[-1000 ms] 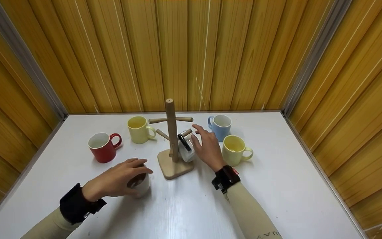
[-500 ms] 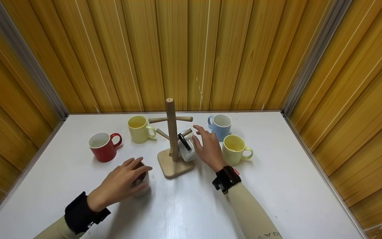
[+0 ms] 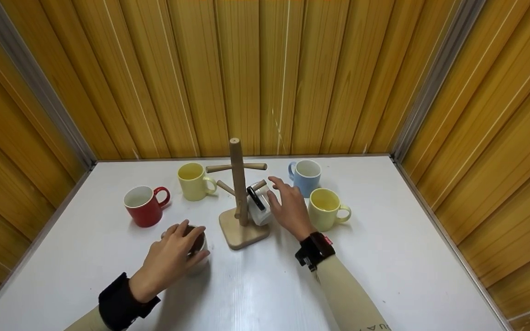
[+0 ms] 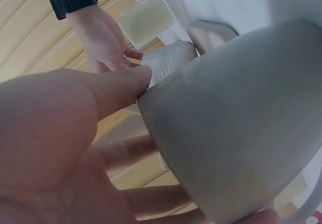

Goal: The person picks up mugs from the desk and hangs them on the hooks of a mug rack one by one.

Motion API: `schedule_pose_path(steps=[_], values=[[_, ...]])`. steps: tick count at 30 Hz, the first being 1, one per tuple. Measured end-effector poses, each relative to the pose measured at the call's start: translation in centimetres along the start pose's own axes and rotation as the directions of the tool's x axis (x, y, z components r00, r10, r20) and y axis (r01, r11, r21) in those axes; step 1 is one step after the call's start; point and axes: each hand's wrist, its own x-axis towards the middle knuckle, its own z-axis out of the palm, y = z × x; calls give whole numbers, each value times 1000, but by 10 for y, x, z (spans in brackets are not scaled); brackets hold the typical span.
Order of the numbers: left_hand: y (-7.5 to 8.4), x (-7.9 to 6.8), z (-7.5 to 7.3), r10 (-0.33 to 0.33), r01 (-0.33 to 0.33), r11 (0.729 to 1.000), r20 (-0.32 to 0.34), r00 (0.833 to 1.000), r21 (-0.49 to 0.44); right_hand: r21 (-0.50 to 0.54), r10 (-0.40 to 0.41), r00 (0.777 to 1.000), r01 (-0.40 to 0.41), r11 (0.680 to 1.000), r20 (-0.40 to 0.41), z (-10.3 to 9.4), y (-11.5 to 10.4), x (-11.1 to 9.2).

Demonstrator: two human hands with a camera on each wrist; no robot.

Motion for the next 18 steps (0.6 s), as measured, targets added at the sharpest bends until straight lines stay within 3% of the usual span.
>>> schedule_pose_path(steps=[5, 9, 15, 18], values=[[4, 2, 5, -46, 50, 996, -57, 997, 71, 0, 2, 1000, -2, 1000, -8, 0, 3, 0], [4, 2, 6, -46, 54, 994, -78, 996, 93, -23, -2, 1000, 1, 1000, -17, 1, 3, -2], [-1, 3, 5, -26, 28, 999, -53, 998, 43, -29, 4, 1000, -5, 1000, -15, 1, 2, -4], [-6, 4, 3, 17, -17, 1000, -27, 999, -8, -31, 5, 1000, -5, 1000, -13, 1, 3, -5]])
